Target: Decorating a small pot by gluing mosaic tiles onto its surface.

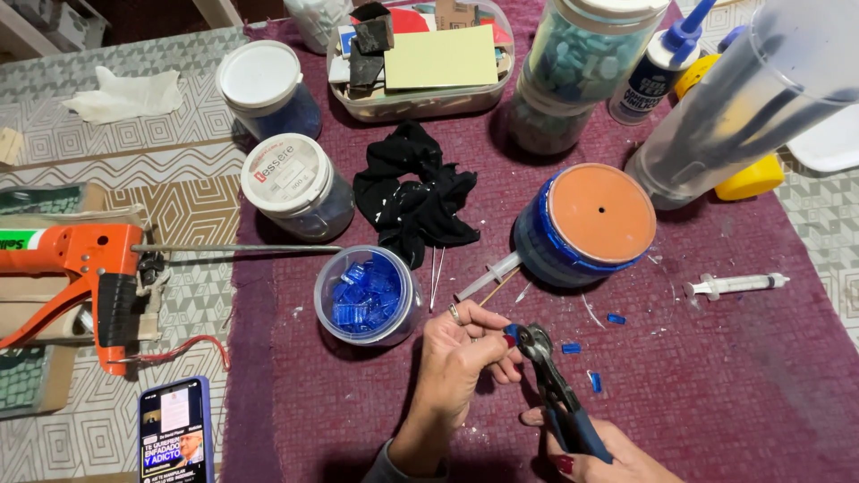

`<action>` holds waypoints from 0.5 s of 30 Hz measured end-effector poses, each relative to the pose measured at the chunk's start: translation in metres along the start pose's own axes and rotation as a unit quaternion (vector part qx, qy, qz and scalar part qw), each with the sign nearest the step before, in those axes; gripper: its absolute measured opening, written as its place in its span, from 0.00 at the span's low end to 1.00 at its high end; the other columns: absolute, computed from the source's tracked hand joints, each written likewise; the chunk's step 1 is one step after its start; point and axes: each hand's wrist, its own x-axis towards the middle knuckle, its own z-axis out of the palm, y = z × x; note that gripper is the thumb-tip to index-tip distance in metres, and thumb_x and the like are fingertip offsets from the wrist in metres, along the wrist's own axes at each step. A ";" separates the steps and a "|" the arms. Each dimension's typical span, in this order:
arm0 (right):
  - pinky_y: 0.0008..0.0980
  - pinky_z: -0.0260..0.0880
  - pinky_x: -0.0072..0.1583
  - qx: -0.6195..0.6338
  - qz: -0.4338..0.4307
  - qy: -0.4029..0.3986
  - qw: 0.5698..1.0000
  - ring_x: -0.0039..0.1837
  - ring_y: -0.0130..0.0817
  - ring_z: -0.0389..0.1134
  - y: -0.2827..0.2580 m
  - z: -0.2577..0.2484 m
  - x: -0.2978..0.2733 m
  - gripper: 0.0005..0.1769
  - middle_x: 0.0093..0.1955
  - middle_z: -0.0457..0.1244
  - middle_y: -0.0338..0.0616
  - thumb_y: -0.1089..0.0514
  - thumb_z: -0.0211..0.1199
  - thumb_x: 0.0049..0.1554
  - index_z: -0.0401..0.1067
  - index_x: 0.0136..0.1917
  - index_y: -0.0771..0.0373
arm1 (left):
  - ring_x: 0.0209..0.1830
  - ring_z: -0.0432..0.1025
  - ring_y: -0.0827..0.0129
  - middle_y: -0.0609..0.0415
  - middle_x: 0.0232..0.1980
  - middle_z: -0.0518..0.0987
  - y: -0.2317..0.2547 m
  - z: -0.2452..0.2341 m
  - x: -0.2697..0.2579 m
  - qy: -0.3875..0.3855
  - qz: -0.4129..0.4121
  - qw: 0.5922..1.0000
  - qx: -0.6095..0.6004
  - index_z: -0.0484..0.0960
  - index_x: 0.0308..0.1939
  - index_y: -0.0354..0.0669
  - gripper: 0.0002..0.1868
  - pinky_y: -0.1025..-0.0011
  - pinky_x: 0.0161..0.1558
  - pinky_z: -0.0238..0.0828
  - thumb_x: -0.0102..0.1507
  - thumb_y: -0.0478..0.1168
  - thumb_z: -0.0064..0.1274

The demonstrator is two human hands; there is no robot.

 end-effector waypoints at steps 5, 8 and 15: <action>0.29 0.70 0.51 -0.086 -0.016 0.029 0.996 0.46 0.31 0.70 -0.013 -0.002 -0.005 0.22 0.47 0.73 0.49 0.62 0.64 0.56 0.79 0.63 0.73 | 0.16 0.69 0.65 0.38 0.26 0.79 0.004 0.000 0.001 -0.011 -0.014 1.000 0.012 0.77 0.40 0.21 0.11 0.76 0.21 0.66 0.54 0.23 0.46; 0.32 0.74 0.47 -0.105 -0.007 0.103 0.989 0.43 0.35 0.71 -0.005 -0.019 -0.010 0.25 0.44 0.74 0.50 0.68 0.69 0.49 0.81 0.61 0.72 | 0.16 0.68 0.67 0.40 0.27 0.79 -0.002 -0.004 0.003 -0.027 -0.004 1.000 -0.009 0.77 0.42 0.23 0.12 0.77 0.21 0.66 0.55 0.23 0.46; 0.31 0.75 0.57 -0.569 -0.068 0.316 0.756 0.55 0.31 0.77 -0.054 -0.035 -0.047 0.52 0.54 0.72 0.31 0.53 0.80 0.33 0.66 0.71 0.45 | 0.16 0.68 0.71 0.44 0.25 0.79 -0.005 -0.011 0.004 -0.067 -0.013 0.992 -0.106 0.76 0.42 0.30 0.08 0.81 0.19 0.63 0.59 0.26 0.51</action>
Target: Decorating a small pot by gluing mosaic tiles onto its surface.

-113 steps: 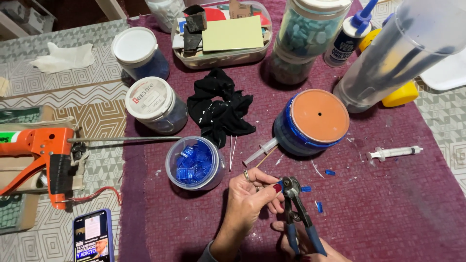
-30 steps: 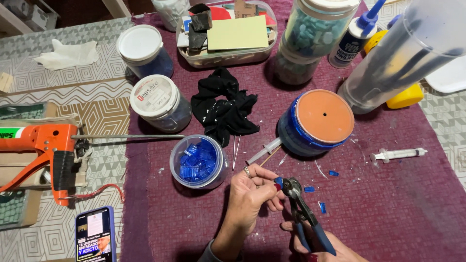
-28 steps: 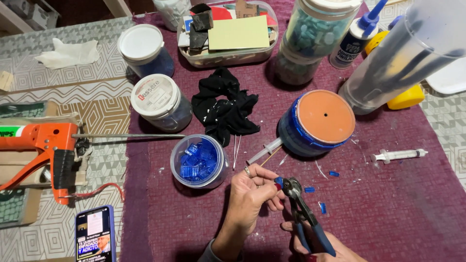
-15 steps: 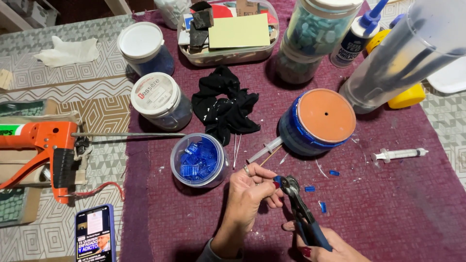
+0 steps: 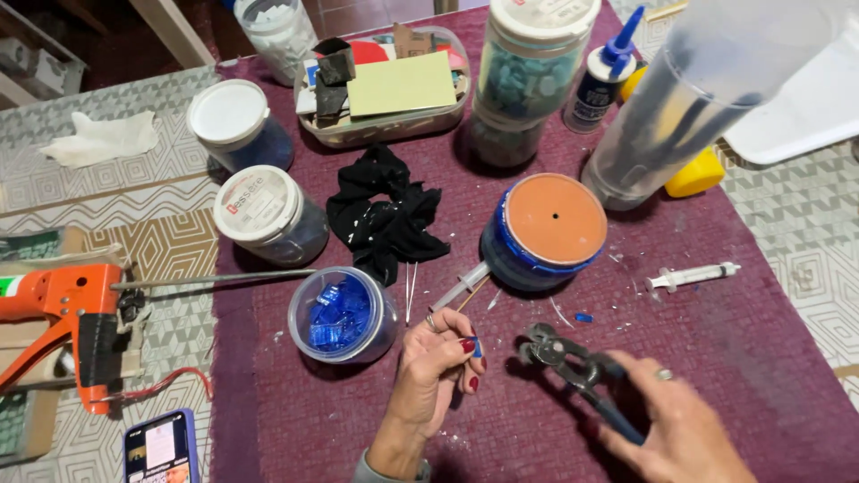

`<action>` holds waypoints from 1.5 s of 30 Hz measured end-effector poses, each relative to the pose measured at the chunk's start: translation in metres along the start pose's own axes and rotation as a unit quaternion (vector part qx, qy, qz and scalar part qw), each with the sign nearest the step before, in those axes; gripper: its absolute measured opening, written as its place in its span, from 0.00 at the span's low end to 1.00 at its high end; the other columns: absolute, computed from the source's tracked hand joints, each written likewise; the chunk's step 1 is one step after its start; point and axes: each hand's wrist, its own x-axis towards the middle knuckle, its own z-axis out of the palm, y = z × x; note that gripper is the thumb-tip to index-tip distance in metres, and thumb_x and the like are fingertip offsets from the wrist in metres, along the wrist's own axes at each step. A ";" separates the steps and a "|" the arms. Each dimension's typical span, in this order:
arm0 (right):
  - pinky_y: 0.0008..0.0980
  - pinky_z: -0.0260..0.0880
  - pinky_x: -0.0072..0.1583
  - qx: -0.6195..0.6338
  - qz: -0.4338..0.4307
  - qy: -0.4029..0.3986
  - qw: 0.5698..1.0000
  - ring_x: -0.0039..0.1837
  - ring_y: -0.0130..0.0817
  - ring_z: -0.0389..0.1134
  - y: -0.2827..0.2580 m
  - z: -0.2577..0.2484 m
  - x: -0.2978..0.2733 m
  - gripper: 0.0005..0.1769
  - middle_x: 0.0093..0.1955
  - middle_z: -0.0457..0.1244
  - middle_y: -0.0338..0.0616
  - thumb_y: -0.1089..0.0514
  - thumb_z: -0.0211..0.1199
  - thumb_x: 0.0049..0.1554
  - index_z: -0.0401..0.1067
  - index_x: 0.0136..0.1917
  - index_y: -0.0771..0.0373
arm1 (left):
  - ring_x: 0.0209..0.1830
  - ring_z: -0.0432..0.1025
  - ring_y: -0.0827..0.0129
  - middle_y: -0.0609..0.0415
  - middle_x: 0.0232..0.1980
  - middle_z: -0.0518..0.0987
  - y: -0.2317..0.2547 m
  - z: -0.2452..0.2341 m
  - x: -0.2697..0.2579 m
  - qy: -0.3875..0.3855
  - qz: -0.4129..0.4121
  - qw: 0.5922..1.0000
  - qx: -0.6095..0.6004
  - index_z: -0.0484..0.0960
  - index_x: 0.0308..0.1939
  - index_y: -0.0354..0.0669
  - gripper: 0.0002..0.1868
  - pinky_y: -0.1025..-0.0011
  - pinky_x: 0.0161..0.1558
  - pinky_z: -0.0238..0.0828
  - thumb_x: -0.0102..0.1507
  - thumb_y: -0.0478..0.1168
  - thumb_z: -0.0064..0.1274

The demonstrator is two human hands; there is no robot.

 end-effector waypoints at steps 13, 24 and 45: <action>0.38 0.66 0.65 0.021 -0.117 0.053 0.992 0.64 0.39 0.63 0.037 -0.049 0.018 0.53 0.68 0.64 0.41 0.49 0.86 0.30 0.71 0.69 0.53 | 0.20 0.68 0.76 0.35 0.46 0.81 -0.018 -0.007 0.010 -0.048 -0.080 0.995 -0.036 0.75 0.41 0.35 0.05 0.86 0.20 0.58 0.62 0.27 0.49; 0.45 0.56 0.68 -0.107 -0.112 0.181 0.971 0.62 0.44 0.62 0.059 -0.053 0.021 0.57 0.67 0.64 0.51 0.40 0.79 0.32 0.70 0.73 0.62 | 0.22 0.68 0.73 0.58 0.31 0.79 -0.027 0.040 -0.001 -0.020 0.265 0.743 0.614 0.86 0.37 0.38 0.03 0.75 0.26 0.66 0.59 0.31 0.61; 0.34 0.69 0.44 -0.031 -0.188 0.223 0.956 0.42 0.38 0.68 -0.079 0.015 0.007 0.12 0.46 0.66 0.40 0.62 0.68 0.49 0.78 0.49 0.58 | 0.27 0.76 0.71 0.52 0.41 0.82 -0.021 0.035 0.000 0.091 0.314 0.759 0.563 0.82 0.48 0.32 0.15 0.77 0.31 0.77 0.59 0.23 0.46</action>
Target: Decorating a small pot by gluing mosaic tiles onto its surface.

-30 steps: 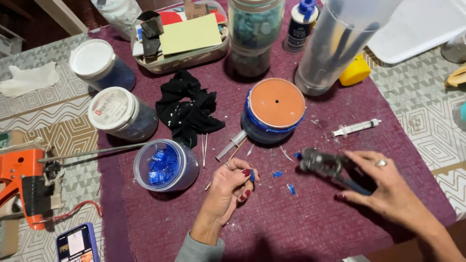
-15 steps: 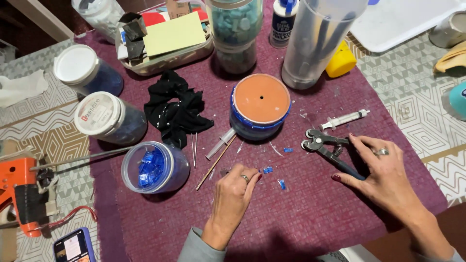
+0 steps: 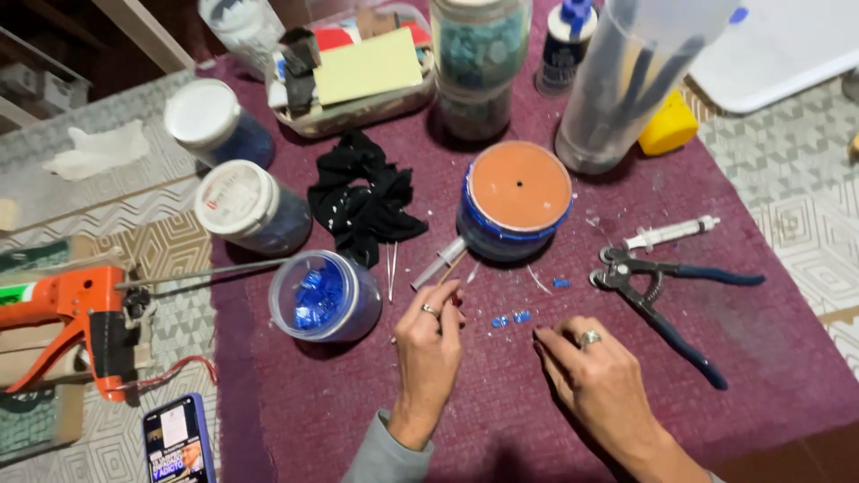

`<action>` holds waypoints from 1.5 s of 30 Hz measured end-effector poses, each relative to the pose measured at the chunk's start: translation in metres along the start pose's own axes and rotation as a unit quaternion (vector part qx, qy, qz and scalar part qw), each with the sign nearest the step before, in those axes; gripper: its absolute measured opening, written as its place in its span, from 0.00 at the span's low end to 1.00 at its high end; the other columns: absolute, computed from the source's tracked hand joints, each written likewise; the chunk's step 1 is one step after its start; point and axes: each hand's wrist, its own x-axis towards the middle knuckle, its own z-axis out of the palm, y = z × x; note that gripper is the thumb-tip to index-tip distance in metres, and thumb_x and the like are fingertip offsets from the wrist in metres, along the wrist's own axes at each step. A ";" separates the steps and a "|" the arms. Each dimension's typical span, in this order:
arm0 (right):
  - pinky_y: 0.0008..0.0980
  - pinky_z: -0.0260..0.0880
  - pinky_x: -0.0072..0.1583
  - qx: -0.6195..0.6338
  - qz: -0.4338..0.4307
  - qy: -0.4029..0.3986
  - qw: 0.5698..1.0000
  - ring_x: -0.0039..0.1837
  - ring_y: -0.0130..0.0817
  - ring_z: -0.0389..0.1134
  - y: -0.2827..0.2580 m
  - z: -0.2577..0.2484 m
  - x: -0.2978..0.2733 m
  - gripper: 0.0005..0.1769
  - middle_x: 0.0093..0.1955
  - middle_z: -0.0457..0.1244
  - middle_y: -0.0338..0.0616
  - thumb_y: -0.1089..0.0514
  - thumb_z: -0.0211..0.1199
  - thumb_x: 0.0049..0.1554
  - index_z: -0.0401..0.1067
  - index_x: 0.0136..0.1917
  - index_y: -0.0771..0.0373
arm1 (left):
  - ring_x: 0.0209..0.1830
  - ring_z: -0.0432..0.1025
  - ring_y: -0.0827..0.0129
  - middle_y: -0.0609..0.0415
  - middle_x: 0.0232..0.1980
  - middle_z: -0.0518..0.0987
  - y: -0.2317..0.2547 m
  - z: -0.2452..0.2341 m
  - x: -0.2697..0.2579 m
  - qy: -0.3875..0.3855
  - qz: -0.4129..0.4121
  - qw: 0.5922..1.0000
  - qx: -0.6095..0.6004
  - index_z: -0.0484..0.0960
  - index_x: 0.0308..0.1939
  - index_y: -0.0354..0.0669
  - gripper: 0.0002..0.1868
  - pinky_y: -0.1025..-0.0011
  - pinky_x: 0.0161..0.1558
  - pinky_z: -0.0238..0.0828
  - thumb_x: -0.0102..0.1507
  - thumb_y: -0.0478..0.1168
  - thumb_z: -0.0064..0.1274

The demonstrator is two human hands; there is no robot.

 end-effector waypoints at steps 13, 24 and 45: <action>0.32 0.75 0.42 -0.038 0.053 -0.070 0.995 0.40 0.36 0.74 0.051 -0.023 0.030 0.08 0.46 0.72 0.32 0.50 0.69 0.50 0.83 0.43 0.52 | 0.71 0.70 0.52 0.38 0.70 0.71 -0.014 0.021 -0.006 0.007 -0.384 0.804 -0.454 0.65 0.68 0.30 0.34 0.61 0.70 0.68 0.56 0.19 0.39; 0.36 0.63 0.67 0.110 -0.094 -0.121 0.982 0.71 0.41 0.63 0.065 -0.048 0.169 0.20 0.71 0.63 0.45 0.57 0.54 0.61 0.75 0.62 0.65 | 0.80 0.48 0.40 0.23 0.78 0.51 -0.040 0.066 -0.001 0.099 -0.325 0.691 -0.639 0.48 0.74 0.21 0.44 0.53 0.74 0.54 0.51 0.16 0.35; 0.35 0.69 0.62 0.239 -0.007 -0.116 0.964 0.66 0.43 0.68 0.084 -0.047 0.183 0.30 0.70 0.66 0.48 0.45 0.44 0.64 0.75 0.59 0.72 | 0.69 0.65 0.55 0.40 0.67 0.72 0.015 0.071 0.064 0.069 -0.396 0.566 -0.720 0.69 0.64 0.33 0.42 0.55 0.76 0.55 0.64 0.68 0.38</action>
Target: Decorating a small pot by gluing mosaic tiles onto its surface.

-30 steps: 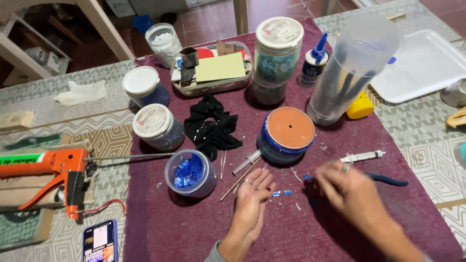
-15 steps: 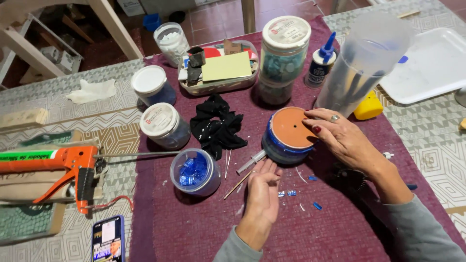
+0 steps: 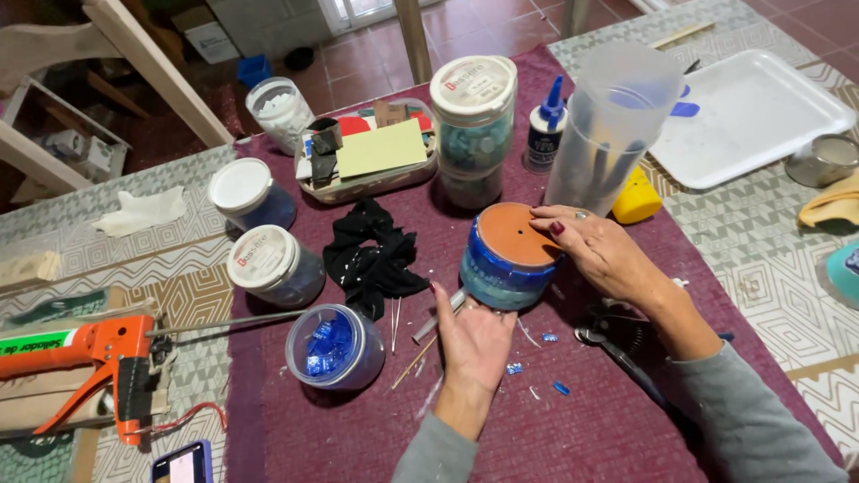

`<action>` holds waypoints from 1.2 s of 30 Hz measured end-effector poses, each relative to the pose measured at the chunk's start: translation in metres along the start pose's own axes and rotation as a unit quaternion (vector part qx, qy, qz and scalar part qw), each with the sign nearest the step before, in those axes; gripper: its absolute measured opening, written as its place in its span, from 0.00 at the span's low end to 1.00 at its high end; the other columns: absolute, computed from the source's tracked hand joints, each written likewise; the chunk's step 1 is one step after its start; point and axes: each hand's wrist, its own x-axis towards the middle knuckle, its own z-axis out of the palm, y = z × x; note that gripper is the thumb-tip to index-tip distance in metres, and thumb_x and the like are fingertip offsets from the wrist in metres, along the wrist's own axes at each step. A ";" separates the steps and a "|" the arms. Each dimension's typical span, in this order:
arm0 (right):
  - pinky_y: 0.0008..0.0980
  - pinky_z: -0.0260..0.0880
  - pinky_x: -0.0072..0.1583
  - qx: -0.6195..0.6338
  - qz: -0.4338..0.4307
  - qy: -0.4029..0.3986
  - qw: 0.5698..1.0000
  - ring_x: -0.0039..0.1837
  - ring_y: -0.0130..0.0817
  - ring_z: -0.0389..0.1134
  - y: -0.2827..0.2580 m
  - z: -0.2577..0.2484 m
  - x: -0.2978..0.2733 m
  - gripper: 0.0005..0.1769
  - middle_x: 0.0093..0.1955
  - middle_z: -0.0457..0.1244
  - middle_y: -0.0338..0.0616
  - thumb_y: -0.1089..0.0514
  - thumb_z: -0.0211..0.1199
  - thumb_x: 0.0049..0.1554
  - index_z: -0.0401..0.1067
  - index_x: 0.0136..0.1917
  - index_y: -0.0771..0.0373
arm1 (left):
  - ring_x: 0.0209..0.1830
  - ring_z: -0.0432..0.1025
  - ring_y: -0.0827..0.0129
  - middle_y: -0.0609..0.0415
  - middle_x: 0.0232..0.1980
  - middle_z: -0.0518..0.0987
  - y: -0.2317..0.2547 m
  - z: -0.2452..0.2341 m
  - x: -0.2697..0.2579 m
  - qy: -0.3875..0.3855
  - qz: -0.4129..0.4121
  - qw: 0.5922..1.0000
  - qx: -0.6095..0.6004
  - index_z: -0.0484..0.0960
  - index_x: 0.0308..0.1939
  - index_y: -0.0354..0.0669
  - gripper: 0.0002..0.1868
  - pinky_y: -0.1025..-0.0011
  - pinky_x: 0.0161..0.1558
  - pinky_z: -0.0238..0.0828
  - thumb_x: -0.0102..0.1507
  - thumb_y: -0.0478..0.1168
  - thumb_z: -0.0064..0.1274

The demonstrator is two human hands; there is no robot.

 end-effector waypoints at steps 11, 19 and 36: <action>0.37 0.64 0.68 0.013 -0.028 0.000 1.000 0.69 0.44 0.67 0.023 0.000 -0.007 0.26 0.73 0.63 0.49 0.56 0.45 0.60 0.70 0.67 0.69 | 0.67 0.69 0.58 0.44 0.69 0.73 -0.009 -0.009 0.036 -0.141 -0.007 0.989 0.040 0.70 0.69 0.33 0.58 0.58 0.72 0.60 0.54 0.80 0.38; 0.39 0.62 0.72 0.092 -0.071 -0.008 0.993 0.70 0.44 0.67 0.021 -0.007 -0.014 0.28 0.70 0.66 0.48 0.54 0.37 0.65 0.74 0.62 0.70 | 0.70 0.64 0.57 0.47 0.73 0.69 -0.007 0.008 0.024 -0.120 -0.006 0.990 0.068 0.65 0.74 0.38 0.64 0.53 0.73 0.55 0.49 0.83 0.31; 0.37 0.69 0.69 0.100 -0.140 0.165 0.971 0.68 0.44 0.70 -0.075 0.033 -0.092 0.26 0.68 0.67 0.55 0.65 0.56 0.54 0.69 0.65 0.71 | 0.69 0.66 0.54 0.47 0.73 0.69 -0.009 -0.046 -0.035 -0.238 0.084 0.962 0.108 0.62 0.73 0.42 0.62 0.50 0.69 0.61 0.44 0.74 0.62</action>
